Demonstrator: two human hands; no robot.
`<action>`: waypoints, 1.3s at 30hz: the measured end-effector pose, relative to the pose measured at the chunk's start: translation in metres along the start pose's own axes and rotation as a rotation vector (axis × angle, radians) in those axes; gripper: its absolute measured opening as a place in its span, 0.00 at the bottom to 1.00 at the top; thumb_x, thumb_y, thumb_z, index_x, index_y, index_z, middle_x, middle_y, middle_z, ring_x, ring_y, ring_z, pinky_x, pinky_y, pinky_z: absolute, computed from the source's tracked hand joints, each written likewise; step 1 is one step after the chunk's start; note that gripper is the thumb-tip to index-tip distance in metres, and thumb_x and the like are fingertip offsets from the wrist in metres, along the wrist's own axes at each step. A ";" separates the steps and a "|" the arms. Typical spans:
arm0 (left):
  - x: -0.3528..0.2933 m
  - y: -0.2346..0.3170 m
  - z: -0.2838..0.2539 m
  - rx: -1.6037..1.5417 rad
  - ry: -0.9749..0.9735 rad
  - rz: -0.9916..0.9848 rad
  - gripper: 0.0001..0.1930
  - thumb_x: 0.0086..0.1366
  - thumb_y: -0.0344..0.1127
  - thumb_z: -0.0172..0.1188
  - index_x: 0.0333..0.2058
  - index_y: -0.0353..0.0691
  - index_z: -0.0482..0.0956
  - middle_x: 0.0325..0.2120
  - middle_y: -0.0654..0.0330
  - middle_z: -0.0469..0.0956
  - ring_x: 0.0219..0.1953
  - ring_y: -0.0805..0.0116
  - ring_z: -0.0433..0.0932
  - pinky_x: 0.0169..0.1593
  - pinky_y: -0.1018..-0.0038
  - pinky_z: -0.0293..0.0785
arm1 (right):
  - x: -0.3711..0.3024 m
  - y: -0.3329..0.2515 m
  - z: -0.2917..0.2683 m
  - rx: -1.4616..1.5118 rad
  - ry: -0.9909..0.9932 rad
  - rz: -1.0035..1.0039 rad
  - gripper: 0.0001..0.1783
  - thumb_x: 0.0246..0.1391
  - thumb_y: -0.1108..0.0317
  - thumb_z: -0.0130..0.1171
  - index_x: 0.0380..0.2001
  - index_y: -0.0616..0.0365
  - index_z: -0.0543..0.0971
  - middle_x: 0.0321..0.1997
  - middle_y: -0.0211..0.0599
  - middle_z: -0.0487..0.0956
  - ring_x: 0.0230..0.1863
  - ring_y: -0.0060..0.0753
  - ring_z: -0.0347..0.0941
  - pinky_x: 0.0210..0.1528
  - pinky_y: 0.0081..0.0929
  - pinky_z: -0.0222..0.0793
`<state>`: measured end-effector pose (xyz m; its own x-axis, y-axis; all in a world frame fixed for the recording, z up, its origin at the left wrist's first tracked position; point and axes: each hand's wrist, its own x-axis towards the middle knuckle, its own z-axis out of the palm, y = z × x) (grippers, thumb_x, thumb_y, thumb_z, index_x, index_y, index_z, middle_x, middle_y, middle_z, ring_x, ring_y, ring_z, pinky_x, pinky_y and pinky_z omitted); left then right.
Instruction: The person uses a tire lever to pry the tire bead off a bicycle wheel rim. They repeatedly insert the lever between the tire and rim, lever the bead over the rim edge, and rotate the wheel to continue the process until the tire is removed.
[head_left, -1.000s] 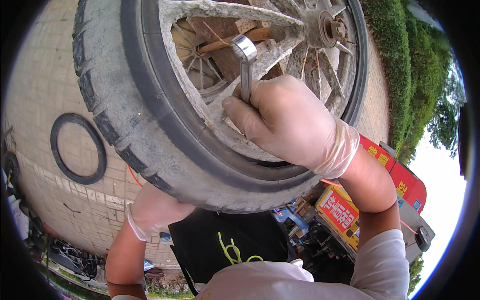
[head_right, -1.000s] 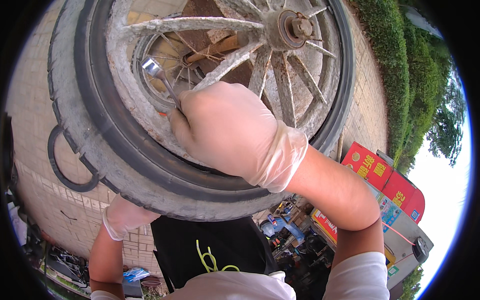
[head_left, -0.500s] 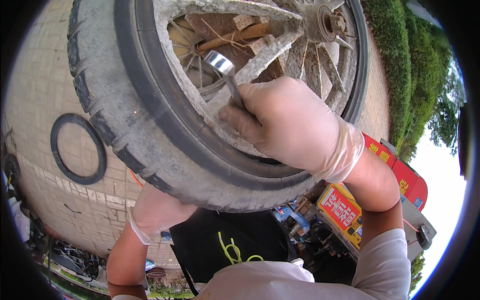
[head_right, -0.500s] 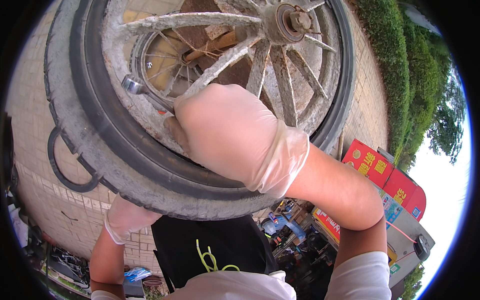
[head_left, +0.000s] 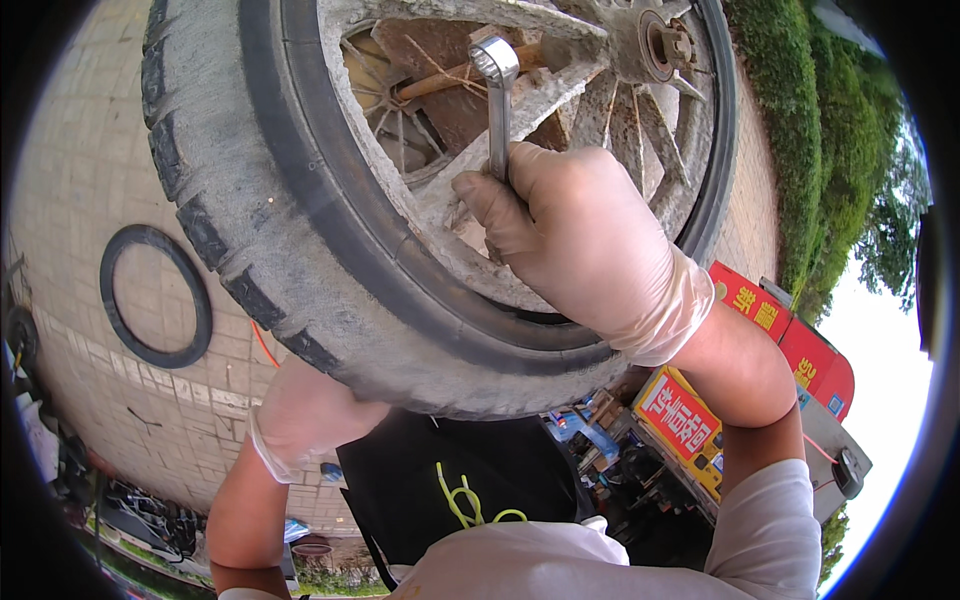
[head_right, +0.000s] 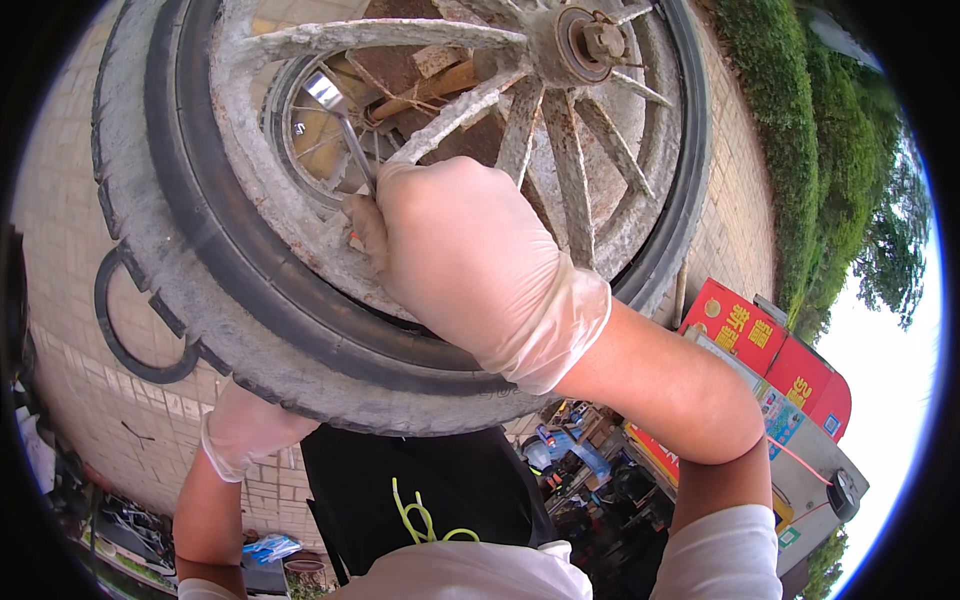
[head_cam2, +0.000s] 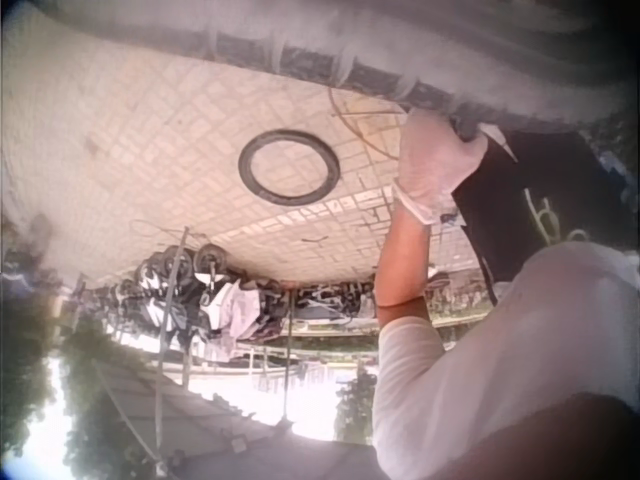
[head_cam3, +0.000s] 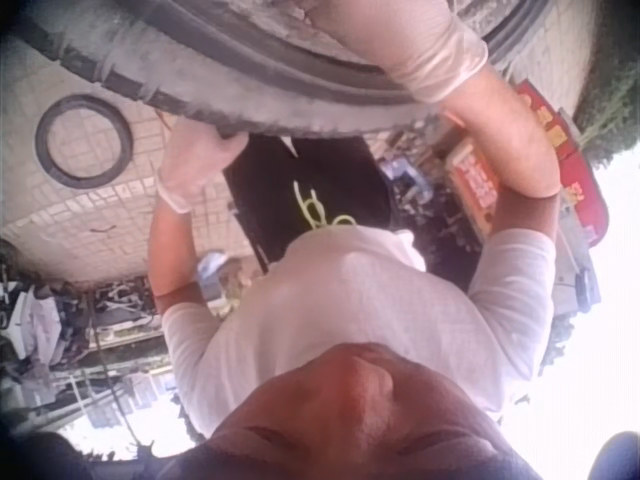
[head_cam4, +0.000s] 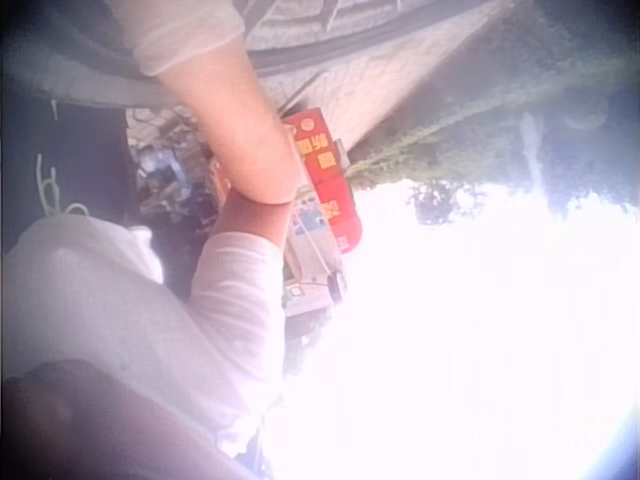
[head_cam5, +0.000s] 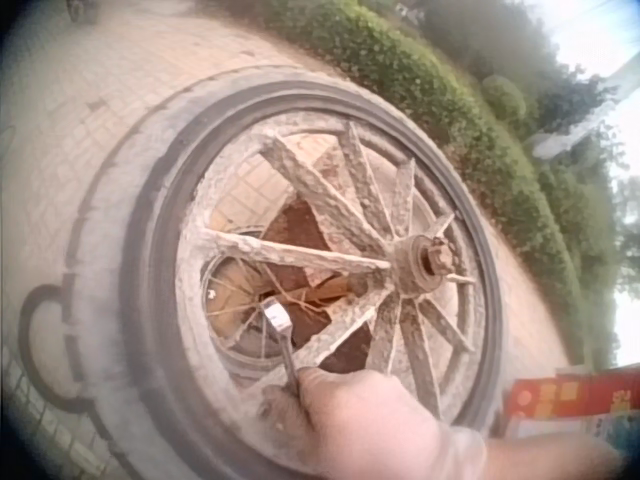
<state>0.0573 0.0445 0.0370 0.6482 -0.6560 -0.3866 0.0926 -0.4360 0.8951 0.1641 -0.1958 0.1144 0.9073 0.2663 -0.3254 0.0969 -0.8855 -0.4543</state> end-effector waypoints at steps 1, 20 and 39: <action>0.000 0.000 0.000 0.001 -0.018 -0.036 0.24 0.53 0.37 0.66 0.51 0.40 0.80 0.50 0.52 0.80 0.55 0.50 0.76 0.61 0.62 0.69 | 0.000 0.000 0.001 -0.011 0.011 -0.010 0.17 0.61 0.61 0.61 0.23 0.64 0.76 0.16 0.53 0.72 0.21 0.61 0.71 0.23 0.43 0.68; 0.005 -0.054 -0.003 -0.708 -0.265 -0.112 0.24 0.56 0.30 0.66 0.53 0.35 0.78 0.51 0.54 0.80 0.54 0.61 0.78 0.58 0.68 0.71 | -0.075 0.067 -0.007 0.192 -0.002 -0.526 0.14 0.55 0.64 0.65 0.43 0.56 0.81 0.35 0.31 0.80 0.35 0.37 0.76 0.39 0.37 0.70; -0.002 -0.006 -0.007 -0.063 -0.038 -0.074 0.21 0.55 0.30 0.65 0.49 0.39 0.80 0.46 0.55 0.82 0.49 0.54 0.79 0.55 0.65 0.73 | 0.014 -0.005 -0.007 -0.057 -0.045 -0.160 0.17 0.63 0.62 0.59 0.23 0.62 0.76 0.14 0.48 0.72 0.18 0.55 0.71 0.22 0.40 0.68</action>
<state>0.0606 0.0534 0.0338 0.6088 -0.6471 -0.4590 0.1874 -0.4448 0.8758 0.1789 -0.1905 0.1177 0.8596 0.4207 -0.2900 0.2625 -0.8505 -0.4557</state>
